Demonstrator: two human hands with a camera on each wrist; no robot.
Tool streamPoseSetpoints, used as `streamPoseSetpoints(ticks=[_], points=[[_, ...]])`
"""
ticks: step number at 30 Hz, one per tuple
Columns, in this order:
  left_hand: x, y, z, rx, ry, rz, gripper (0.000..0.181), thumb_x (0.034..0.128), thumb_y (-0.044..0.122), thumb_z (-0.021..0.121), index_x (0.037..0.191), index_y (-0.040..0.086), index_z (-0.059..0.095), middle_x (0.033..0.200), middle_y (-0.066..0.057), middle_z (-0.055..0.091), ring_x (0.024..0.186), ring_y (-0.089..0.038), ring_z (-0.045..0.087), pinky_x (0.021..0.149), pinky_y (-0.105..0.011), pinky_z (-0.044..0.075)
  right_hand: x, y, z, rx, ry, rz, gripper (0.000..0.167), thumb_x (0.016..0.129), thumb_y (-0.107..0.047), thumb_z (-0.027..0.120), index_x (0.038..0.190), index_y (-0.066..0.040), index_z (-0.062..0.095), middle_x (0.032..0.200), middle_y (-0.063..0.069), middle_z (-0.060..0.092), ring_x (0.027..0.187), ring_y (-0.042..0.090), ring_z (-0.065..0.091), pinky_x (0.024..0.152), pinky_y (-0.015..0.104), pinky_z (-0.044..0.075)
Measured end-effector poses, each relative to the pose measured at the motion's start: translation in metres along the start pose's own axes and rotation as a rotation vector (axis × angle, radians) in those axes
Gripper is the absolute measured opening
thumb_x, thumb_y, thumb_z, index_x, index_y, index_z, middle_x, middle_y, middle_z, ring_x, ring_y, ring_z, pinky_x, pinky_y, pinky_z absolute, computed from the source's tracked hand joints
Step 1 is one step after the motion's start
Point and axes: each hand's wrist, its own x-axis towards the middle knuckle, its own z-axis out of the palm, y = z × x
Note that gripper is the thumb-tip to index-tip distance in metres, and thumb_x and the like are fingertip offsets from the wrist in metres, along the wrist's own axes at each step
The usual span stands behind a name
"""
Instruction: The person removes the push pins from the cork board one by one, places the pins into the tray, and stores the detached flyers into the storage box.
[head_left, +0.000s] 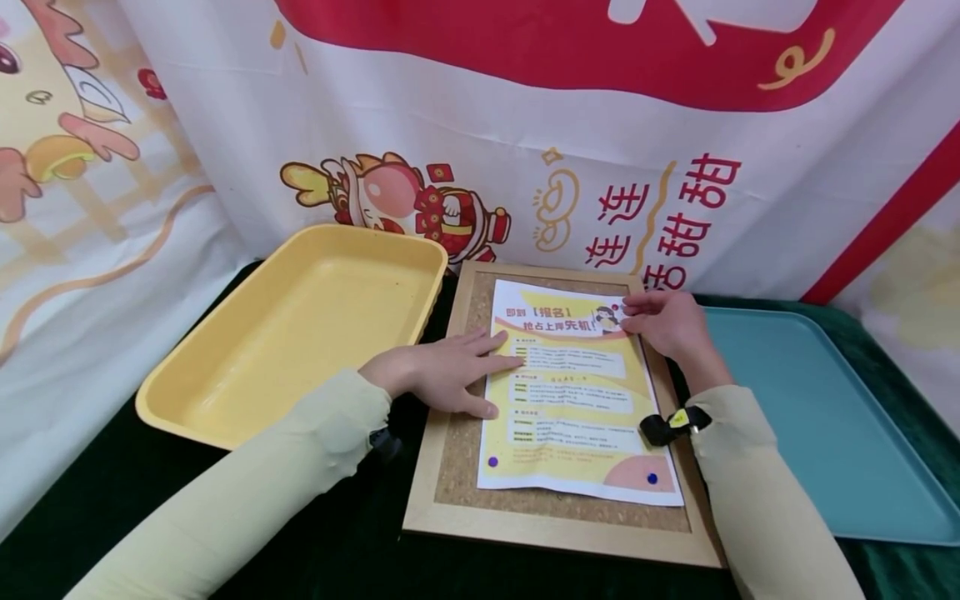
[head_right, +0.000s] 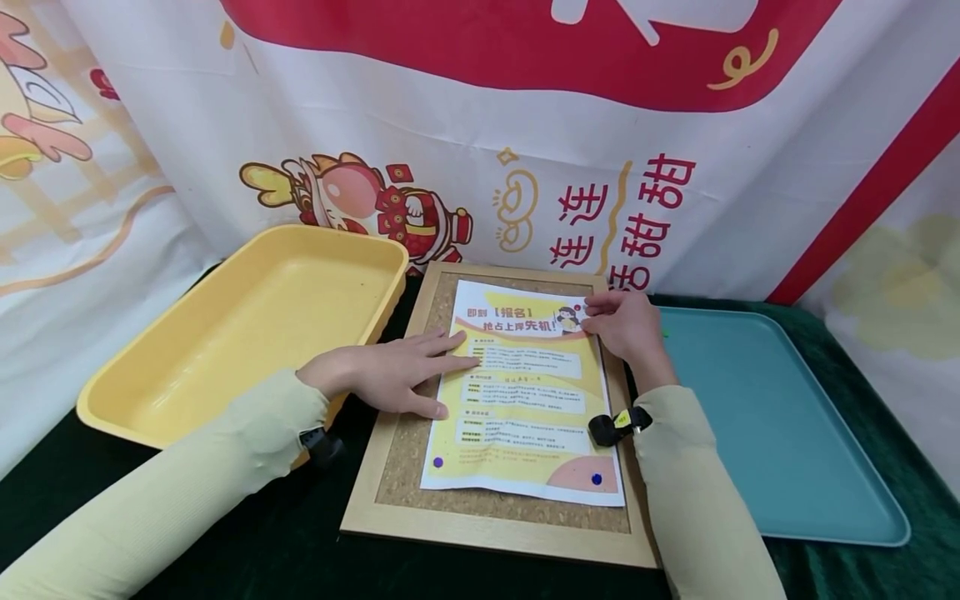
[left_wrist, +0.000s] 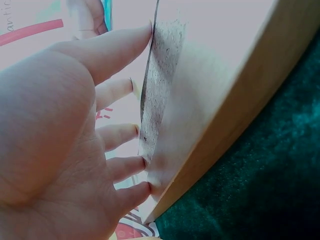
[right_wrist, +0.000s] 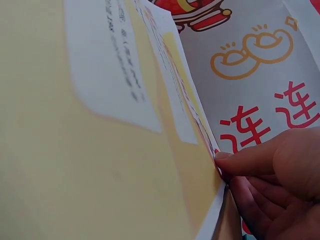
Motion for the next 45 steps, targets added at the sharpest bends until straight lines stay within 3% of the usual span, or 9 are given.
streamPoseSetpoints(ticks=[6, 13, 25, 45], points=[[-0.001, 0.001, 0.000, 0.002, -0.002, -0.005, 0.080, 0.1039, 0.052, 0.063, 0.171, 0.030, 0.026, 0.181, -0.008, 0.005, 0.168, -0.037, -0.003, 0.136, -0.055, 0.009, 0.006, -0.004, 0.000, -0.050, 0.004, 0.008, 0.039, 0.100, -0.022, 0.075, 0.137, -0.011, 0.072, 0.131, 0.017, 0.072, 0.123, 0.034, 0.057, 0.106, 0.050, 0.052], [0.001, 0.000, -0.001, 0.008, -0.003, 0.015, 0.079, 0.1047, 0.051, 0.062, 0.171, 0.028, 0.025, 0.181, -0.006, 0.007, 0.167, -0.039, -0.002, 0.136, -0.056, 0.008, 0.011, -0.006, 0.001, -0.084, 0.011, 0.019, 0.036, 0.100, -0.025, 0.076, 0.133, -0.011, 0.075, 0.126, 0.017, 0.072, 0.117, 0.033, 0.054, 0.089, 0.040, 0.049], [-0.002, -0.003, 0.000, 0.021, -0.008, 0.013, 0.080, 0.1050, 0.054, 0.060, 0.171, 0.029, 0.023, 0.181, -0.005, 0.005, 0.167, -0.039, -0.004, 0.135, -0.057, 0.008, 0.016, -0.014, 0.009, -0.089, 0.030, -0.005, 0.028, 0.103, -0.020, 0.071, 0.127, -0.009, 0.079, 0.139, 0.020, 0.064, 0.130, 0.036, 0.048, 0.101, 0.048, 0.045], [-0.001, 0.001, 0.000, 0.008, -0.009, 0.006, 0.080, 0.1046, 0.052, 0.062, 0.171, 0.030, 0.023, 0.181, -0.003, 0.004, 0.167, -0.039, -0.005, 0.136, -0.056, 0.007, 0.020, -0.009, 0.008, -0.107, 0.043, -0.010, 0.022, 0.102, -0.022, 0.072, 0.115, -0.007, 0.082, 0.128, 0.020, 0.069, 0.122, 0.035, 0.050, 0.094, 0.046, 0.043]])
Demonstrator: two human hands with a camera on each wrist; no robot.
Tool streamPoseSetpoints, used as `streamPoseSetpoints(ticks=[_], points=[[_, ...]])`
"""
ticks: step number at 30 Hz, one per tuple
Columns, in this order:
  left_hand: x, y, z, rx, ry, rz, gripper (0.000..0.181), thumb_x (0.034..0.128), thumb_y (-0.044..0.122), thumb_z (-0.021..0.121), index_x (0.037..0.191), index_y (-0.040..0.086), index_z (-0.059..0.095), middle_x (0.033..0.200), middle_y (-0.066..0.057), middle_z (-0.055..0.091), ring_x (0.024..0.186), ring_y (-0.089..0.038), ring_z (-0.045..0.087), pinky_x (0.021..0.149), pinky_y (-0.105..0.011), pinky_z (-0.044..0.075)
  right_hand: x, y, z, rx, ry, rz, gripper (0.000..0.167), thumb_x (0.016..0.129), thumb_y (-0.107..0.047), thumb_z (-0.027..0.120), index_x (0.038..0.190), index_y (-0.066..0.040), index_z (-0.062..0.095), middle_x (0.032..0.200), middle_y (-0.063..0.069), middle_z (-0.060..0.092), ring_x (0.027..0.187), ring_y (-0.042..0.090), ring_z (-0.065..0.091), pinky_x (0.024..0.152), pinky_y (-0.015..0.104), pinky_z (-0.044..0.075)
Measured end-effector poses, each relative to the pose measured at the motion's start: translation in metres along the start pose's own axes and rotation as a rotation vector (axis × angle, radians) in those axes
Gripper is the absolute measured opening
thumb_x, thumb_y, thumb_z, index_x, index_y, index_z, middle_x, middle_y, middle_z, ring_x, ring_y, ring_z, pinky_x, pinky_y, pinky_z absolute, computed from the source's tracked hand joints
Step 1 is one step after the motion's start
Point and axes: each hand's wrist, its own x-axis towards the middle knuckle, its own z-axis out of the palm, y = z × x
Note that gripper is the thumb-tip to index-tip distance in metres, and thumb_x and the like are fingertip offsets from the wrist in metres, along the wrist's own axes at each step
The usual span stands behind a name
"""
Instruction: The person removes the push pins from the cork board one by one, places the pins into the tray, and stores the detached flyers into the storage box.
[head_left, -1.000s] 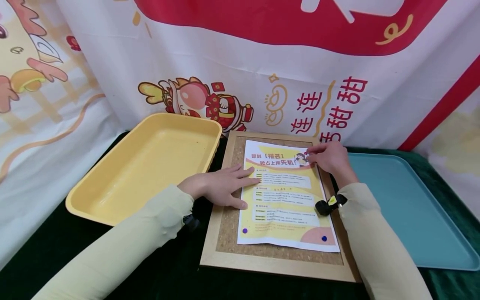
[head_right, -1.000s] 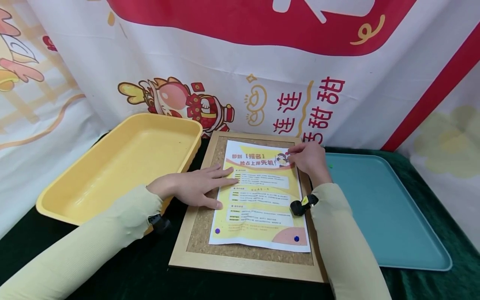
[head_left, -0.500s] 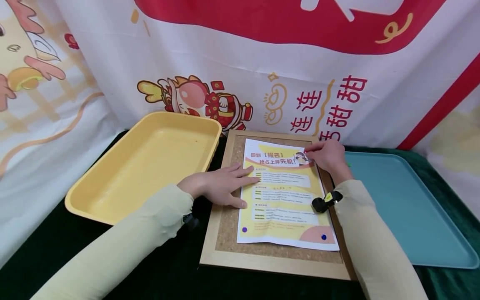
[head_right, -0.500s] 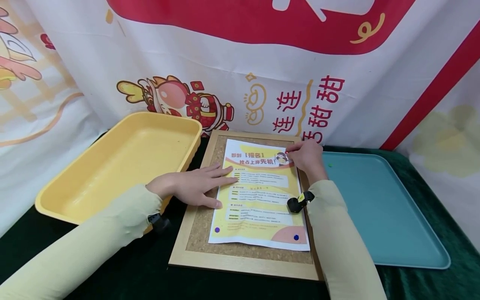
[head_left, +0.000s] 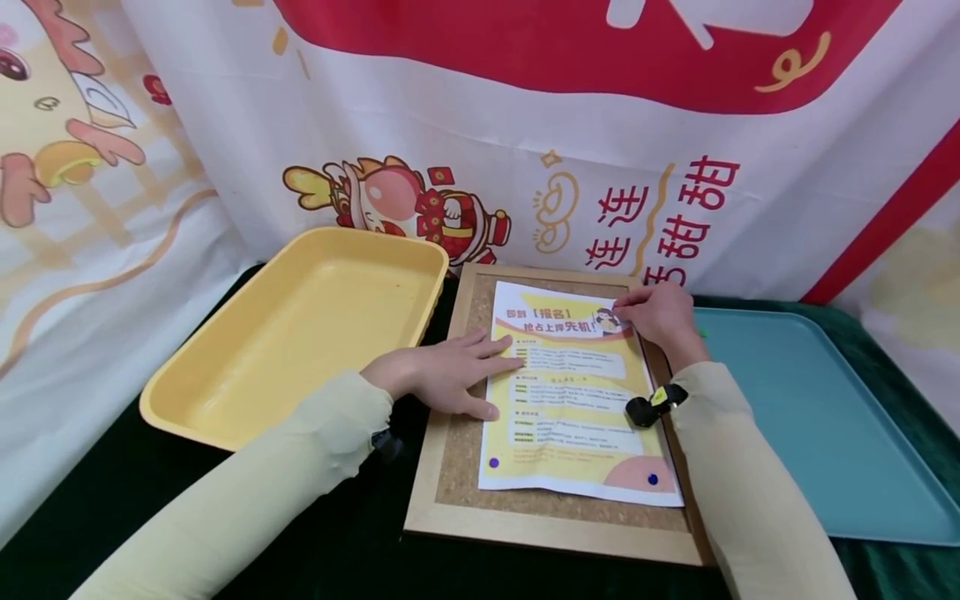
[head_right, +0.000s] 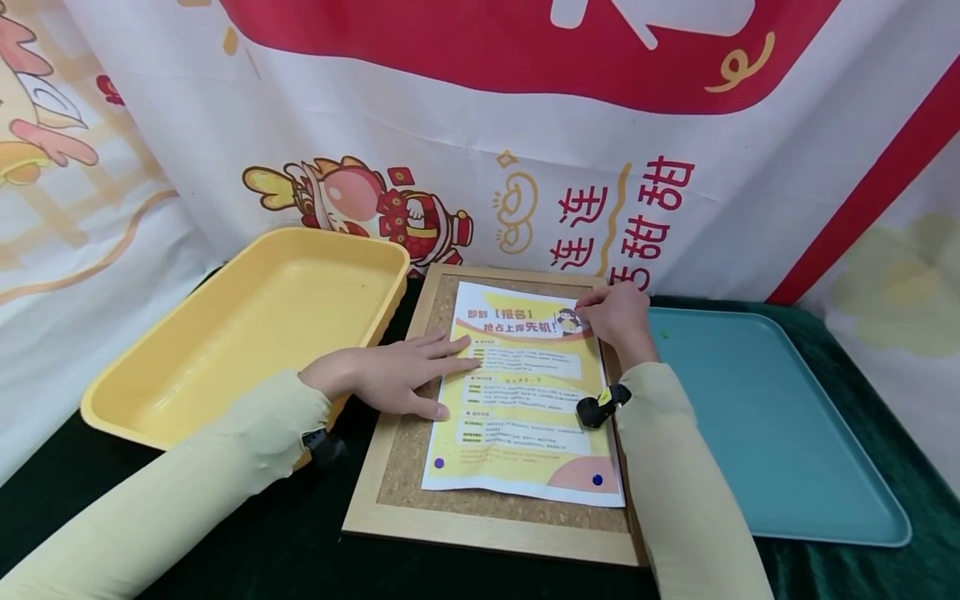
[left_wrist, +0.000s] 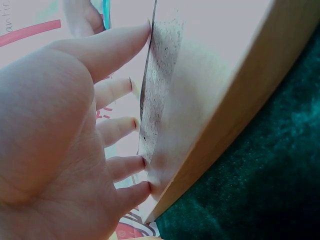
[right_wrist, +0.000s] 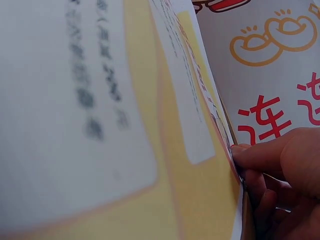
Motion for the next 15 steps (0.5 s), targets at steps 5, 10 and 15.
streamPoseSetpoints(ticks=[5, 10, 15], points=[[-0.0002, 0.0003, 0.0003, 0.004, 0.001, 0.002, 0.080, 0.1047, 0.053, 0.061, 0.171, 0.030, 0.023, 0.181, -0.003, 0.004, 0.167, -0.039, -0.004, 0.136, -0.055, 0.006, -0.0008, -0.0005, 0.0006, 0.017, -0.006, 0.014, 0.022, 0.103, -0.021, 0.070, 0.116, -0.006, 0.081, 0.127, 0.020, 0.067, 0.123, 0.035, 0.050, 0.095, 0.045, 0.044], [0.0001, 0.0009, 0.0003, 0.006, 0.001, -0.002, 0.080, 0.1047, 0.053, 0.061, 0.171, 0.031, 0.023, 0.181, -0.003, 0.004, 0.168, -0.039, -0.004, 0.136, -0.055, 0.007, -0.0020, -0.0018, 0.0002, 0.026, -0.012, 0.016, 0.022, 0.104, -0.020, 0.069, 0.116, -0.005, 0.080, 0.126, 0.020, 0.068, 0.117, 0.033, 0.055, 0.090, 0.040, 0.046], [-0.0006, 0.0013, -0.0002, 0.003, -0.002, -0.009, 0.080, 0.1048, 0.053, 0.061, 0.171, 0.032, 0.022, 0.181, -0.002, 0.004, 0.168, -0.038, -0.005, 0.136, -0.055, 0.007, -0.0029, -0.0027, 0.0011, 0.043, -0.005, 0.016, 0.021, 0.104, -0.020, 0.069, 0.116, -0.006, 0.080, 0.124, 0.019, 0.069, 0.110, 0.032, 0.059, 0.083, 0.034, 0.048]])
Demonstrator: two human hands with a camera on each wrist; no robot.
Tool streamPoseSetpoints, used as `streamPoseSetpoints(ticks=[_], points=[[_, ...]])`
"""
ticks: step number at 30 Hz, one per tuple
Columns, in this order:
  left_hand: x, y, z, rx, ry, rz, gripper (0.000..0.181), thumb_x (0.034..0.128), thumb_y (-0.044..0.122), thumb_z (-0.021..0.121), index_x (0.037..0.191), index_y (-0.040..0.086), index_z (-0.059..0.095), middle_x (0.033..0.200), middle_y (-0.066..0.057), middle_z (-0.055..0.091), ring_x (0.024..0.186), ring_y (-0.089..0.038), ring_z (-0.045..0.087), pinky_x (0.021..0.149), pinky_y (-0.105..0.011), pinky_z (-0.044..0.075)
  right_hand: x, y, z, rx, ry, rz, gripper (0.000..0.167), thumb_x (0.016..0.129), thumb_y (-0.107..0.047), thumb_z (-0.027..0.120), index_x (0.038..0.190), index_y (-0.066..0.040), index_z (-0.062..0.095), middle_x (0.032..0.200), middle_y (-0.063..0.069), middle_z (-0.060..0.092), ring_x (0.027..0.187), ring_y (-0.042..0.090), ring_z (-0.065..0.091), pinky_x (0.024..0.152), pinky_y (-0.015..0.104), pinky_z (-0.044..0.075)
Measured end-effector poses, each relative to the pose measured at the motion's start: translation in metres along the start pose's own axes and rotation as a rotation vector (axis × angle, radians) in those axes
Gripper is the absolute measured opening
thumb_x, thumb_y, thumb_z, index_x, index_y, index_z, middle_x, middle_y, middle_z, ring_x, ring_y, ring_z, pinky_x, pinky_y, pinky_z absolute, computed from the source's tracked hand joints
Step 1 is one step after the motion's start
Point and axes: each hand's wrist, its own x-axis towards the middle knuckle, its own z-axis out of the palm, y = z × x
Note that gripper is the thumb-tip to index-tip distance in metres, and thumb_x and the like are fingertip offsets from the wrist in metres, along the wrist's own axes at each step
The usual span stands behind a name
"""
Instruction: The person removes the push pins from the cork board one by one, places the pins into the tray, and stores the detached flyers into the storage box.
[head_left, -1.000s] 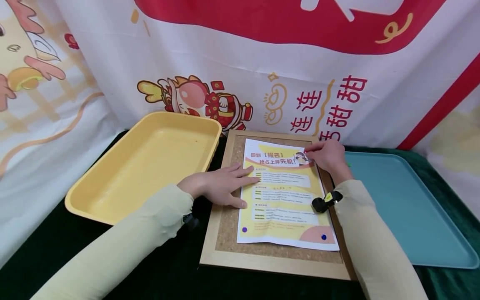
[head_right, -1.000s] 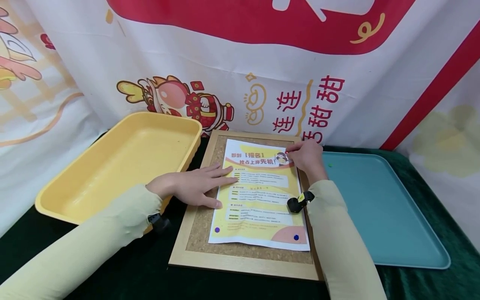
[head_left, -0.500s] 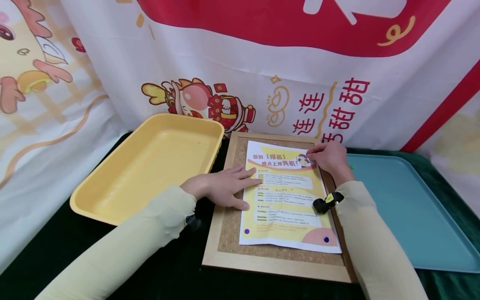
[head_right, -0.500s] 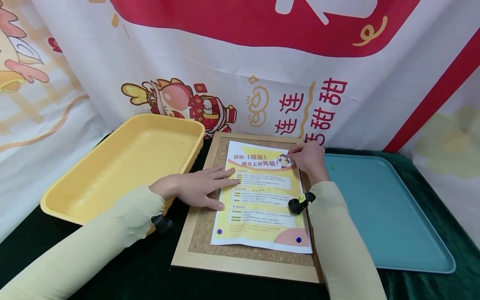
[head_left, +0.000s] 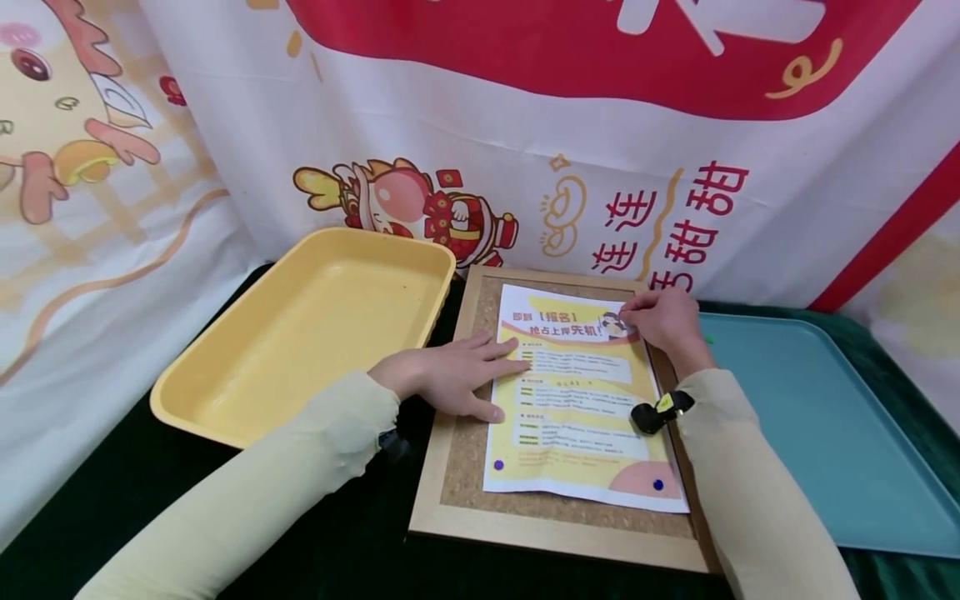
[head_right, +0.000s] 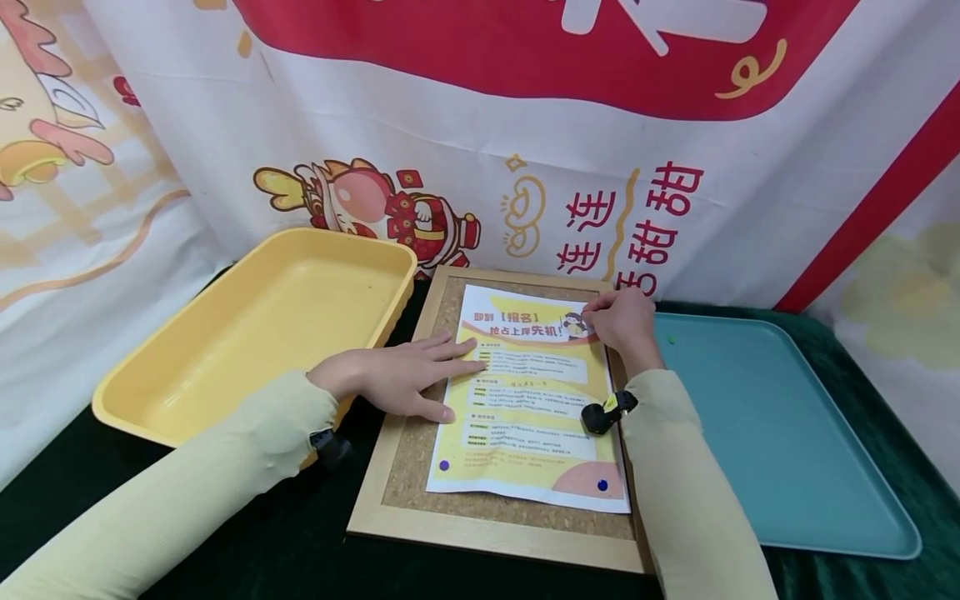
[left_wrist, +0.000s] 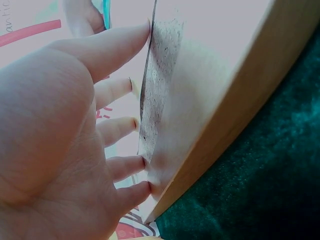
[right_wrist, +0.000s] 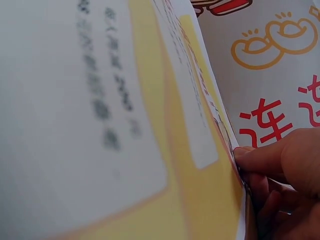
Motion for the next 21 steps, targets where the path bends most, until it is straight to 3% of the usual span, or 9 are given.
streamPoseSetpoints(ticks=[8, 21], points=[[0.001, 0.001, 0.000, -0.002, -0.010, -0.002, 0.080, 0.1049, 0.053, 0.061, 0.171, 0.032, 0.022, 0.181, -0.002, 0.003, 0.168, -0.038, -0.005, 0.136, -0.055, 0.007, -0.002, 0.005, -0.001, 0.034, 0.000, 0.020, 0.022, 0.104, -0.023, 0.070, 0.116, -0.006, 0.078, 0.130, 0.019, 0.064, 0.118, 0.033, 0.052, 0.083, 0.035, 0.046], [0.001, -0.001, 0.001, 0.001, 0.000, 0.007, 0.080, 0.1049, 0.053, 0.061, 0.171, 0.031, 0.022, 0.181, -0.003, 0.003, 0.167, -0.038, -0.005, 0.136, -0.055, 0.007, -0.006, 0.012, -0.005, 0.098, -0.025, 0.011, 0.026, 0.103, -0.026, 0.069, 0.118, -0.006, 0.077, 0.136, 0.019, 0.064, 0.128, 0.036, 0.047, 0.103, 0.048, 0.041]])
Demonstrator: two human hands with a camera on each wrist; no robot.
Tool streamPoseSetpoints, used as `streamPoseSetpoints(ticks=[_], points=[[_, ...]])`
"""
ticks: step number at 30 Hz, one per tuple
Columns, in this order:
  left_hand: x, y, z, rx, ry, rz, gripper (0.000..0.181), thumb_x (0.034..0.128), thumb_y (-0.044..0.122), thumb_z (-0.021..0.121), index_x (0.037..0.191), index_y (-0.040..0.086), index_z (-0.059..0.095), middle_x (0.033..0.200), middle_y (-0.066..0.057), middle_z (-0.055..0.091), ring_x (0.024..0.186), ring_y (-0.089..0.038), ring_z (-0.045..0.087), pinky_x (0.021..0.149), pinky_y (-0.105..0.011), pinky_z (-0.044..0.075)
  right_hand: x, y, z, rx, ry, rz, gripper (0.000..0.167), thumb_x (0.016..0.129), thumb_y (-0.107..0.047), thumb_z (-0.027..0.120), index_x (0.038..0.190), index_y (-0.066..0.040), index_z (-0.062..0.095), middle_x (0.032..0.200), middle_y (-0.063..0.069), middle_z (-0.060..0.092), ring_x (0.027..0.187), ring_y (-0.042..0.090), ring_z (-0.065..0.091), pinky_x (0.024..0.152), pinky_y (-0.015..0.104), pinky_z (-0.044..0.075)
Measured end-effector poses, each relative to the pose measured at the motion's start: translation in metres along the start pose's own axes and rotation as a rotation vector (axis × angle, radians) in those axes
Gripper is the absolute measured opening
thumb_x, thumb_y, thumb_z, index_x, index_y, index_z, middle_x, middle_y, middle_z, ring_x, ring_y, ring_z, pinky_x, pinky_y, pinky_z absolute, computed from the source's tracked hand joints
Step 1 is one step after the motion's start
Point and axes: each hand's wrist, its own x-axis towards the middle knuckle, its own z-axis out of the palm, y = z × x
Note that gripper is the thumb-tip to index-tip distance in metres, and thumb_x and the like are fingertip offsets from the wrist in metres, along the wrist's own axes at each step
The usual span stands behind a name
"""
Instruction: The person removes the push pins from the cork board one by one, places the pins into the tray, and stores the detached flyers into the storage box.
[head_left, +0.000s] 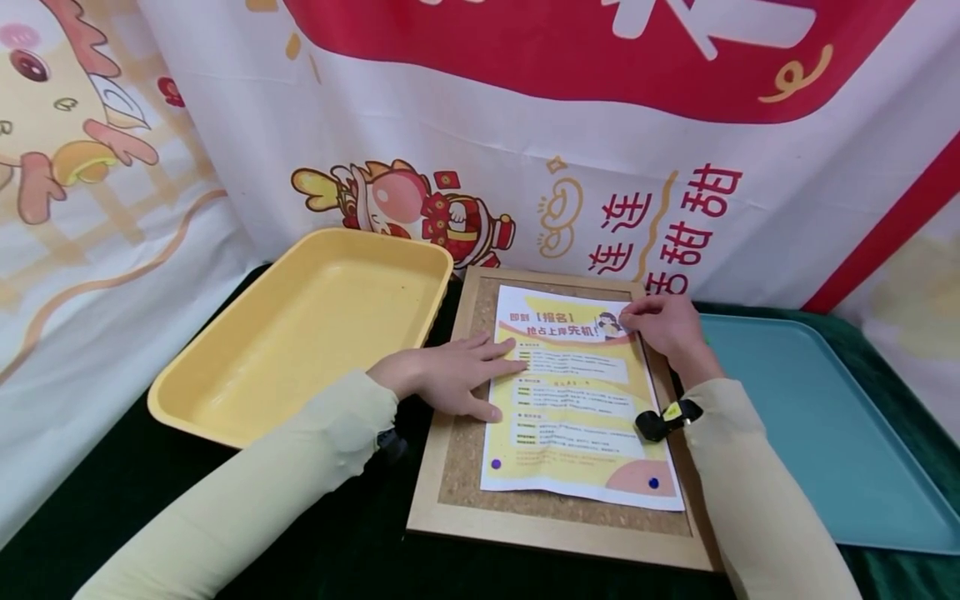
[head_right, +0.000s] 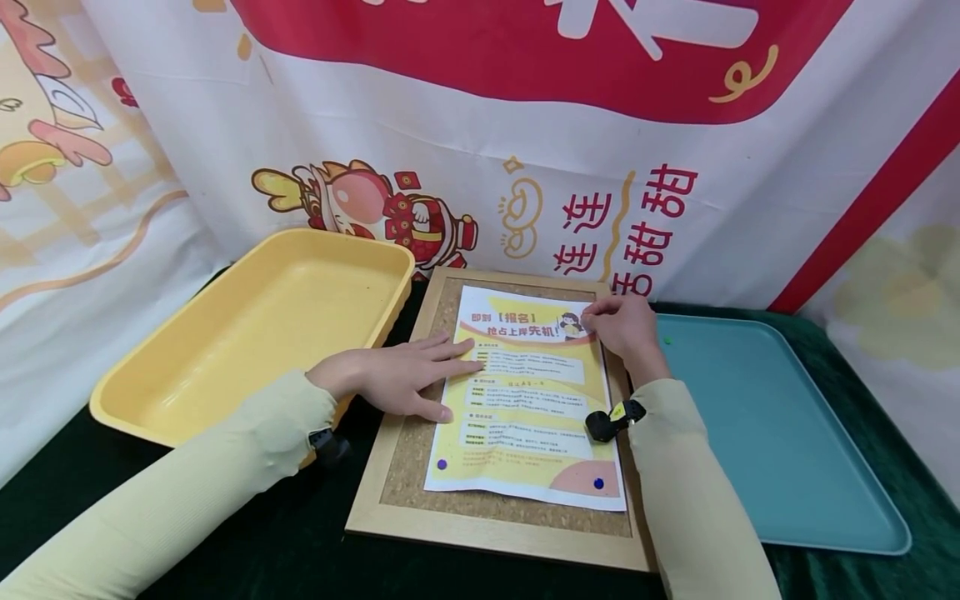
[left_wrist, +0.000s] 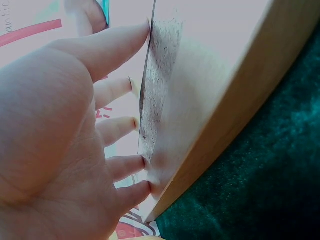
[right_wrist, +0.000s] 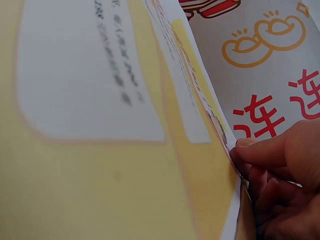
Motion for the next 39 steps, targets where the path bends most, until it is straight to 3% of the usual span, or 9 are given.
streamPoseSetpoints(ticks=[12, 21, 33, 39], points=[[0.000, -0.001, 0.000, 0.000, 0.000, 0.002, 0.080, 0.1052, 0.053, 0.060, 0.171, 0.030, 0.022, 0.181, -0.003, 0.003, 0.168, -0.038, -0.004, 0.136, -0.054, 0.007, -0.004, 0.001, -0.001, 0.012, -0.021, -0.029, 0.023, 0.104, -0.021, 0.068, 0.116, -0.003, 0.075, 0.132, 0.019, 0.065, 0.124, 0.034, 0.049, 0.100, 0.044, 0.042], [-0.001, 0.000, 0.000, -0.004, 0.004, 0.006, 0.080, 0.1050, 0.053, 0.061, 0.171, 0.031, 0.022, 0.181, -0.003, 0.003, 0.168, -0.038, -0.005, 0.136, -0.055, 0.006, -0.006, 0.004, -0.002, 0.029, -0.043, 0.005, 0.024, 0.104, -0.023, 0.070, 0.118, -0.005, 0.076, 0.134, 0.018, 0.064, 0.124, 0.033, 0.048, 0.102, 0.046, 0.040], [0.001, -0.001, 0.000, 0.004, 0.003, 0.008, 0.080, 0.1049, 0.053, 0.061, 0.171, 0.031, 0.022, 0.181, -0.003, 0.003, 0.168, -0.038, -0.004, 0.136, -0.054, 0.006, -0.012, 0.008, -0.005, 0.055, -0.064, 0.001, 0.024, 0.104, -0.023, 0.070, 0.121, -0.006, 0.074, 0.137, 0.019, 0.062, 0.124, 0.033, 0.048, 0.094, 0.040, 0.038], [0.000, -0.001, 0.000, 0.002, 0.004, 0.007, 0.080, 0.1047, 0.053, 0.061, 0.171, 0.030, 0.023, 0.181, -0.004, 0.004, 0.168, -0.039, -0.004, 0.136, -0.055, 0.006, -0.013, 0.008, -0.004, 0.061, -0.062, -0.005, 0.026, 0.103, -0.022, 0.072, 0.121, -0.005, 0.075, 0.138, 0.021, 0.063, 0.125, 0.034, 0.050, 0.101, 0.044, 0.040]])
